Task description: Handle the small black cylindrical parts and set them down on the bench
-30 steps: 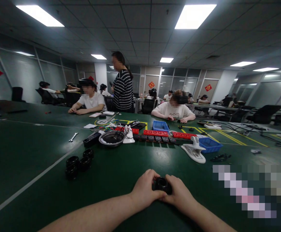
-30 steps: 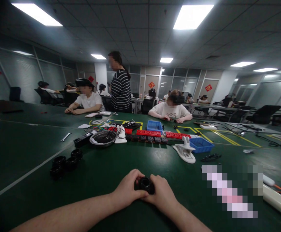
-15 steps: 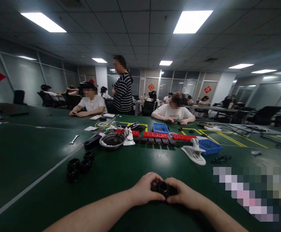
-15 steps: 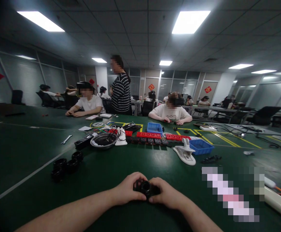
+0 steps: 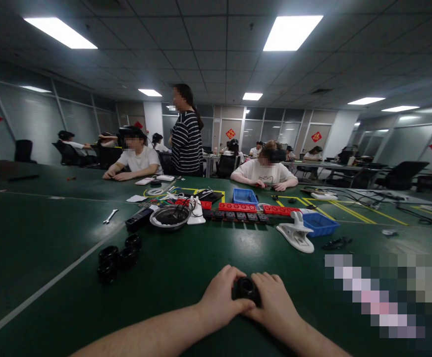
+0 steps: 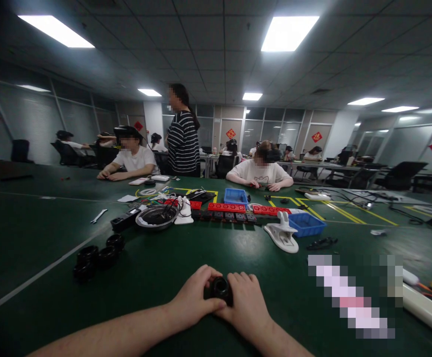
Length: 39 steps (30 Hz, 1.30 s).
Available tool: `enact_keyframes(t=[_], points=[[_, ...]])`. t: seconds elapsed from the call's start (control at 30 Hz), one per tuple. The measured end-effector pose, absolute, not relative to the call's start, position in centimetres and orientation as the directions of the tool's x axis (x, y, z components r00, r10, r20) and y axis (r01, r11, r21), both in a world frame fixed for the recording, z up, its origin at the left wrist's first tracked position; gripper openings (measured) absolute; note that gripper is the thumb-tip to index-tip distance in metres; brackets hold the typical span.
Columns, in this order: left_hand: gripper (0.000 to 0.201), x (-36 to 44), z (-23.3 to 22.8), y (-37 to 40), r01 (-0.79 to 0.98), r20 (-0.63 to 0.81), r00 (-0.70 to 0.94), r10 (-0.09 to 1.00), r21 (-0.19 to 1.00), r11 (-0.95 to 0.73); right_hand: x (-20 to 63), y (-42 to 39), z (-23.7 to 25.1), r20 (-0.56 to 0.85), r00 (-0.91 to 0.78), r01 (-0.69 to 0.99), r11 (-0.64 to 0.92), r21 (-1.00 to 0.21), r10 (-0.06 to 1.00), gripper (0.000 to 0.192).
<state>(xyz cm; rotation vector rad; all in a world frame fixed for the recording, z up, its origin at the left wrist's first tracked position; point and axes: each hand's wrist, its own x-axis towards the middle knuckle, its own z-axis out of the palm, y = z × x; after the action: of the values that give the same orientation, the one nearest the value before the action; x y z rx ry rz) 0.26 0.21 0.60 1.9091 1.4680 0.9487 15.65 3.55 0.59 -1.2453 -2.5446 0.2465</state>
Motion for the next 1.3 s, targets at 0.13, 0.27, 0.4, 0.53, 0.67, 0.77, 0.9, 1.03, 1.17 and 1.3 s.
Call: enact_keyframes(t=[0.13,0.27,0.4,0.53,0.67,0.77,0.9,1.03,1.17,1.3], points=[[0.042,-0.6,0.5,1.1,0.474,0.195,0.315,0.929,0.816,-0.332,16.8,4.6,1.5,0.089,-0.725,0.541,0.645,-0.540,0.683,0.047],[0.043,-1.1,0.6,1.6,0.429,0.181,0.406,0.896,0.828,-0.362,18.0,5.8,2.6,-0.017,-0.838,0.385,0.569,-0.727,0.545,0.032],[0.045,-0.8,0.5,1.4,0.449,0.168,0.357,0.919,0.832,-0.327,18.1,6.3,2.1,-0.033,-0.800,0.425,0.527,-0.736,0.599,0.030],[0.044,0.1,0.5,0.8,0.545,0.149,0.210,0.966,0.803,-0.242,17.1,5.7,0.8,0.034,-0.682,0.586,0.574,-0.573,0.730,0.035],[0.039,0.6,0.5,0.4,0.625,0.200,0.069,0.977,0.755,-0.199,15.9,4.3,0.3,0.186,-0.589,0.731,0.617,-0.294,0.786,0.028],[0.036,0.4,0.6,0.4,0.631,0.235,0.099,0.967,0.736,-0.244,15.7,3.7,0.5,0.232,-0.584,0.755,0.626,-0.197,0.778,0.035],[0.036,-0.3,1.1,0.6,0.569,0.236,0.299,0.925,0.734,-0.371,16.7,4.4,1.0,0.188,-0.680,0.619,0.691,-0.373,0.709,0.051],[0.040,-0.8,1.5,0.8,0.502,0.220,0.414,0.883,0.754,-0.423,18.1,5.7,1.6,0.082,-0.836,0.387,0.689,-0.612,0.542,0.038],[0.041,-0.7,1.5,0.9,0.508,0.198,0.439,0.876,0.750,-0.424,18.6,6.4,2.0,0.052,-0.866,0.337,0.659,-0.672,0.497,0.030],[0.037,-0.3,1.2,1.1,0.540,0.186,0.381,0.906,0.750,-0.381,18.1,6.1,1.5,0.027,-0.796,0.462,0.635,-0.619,0.605,0.031]])
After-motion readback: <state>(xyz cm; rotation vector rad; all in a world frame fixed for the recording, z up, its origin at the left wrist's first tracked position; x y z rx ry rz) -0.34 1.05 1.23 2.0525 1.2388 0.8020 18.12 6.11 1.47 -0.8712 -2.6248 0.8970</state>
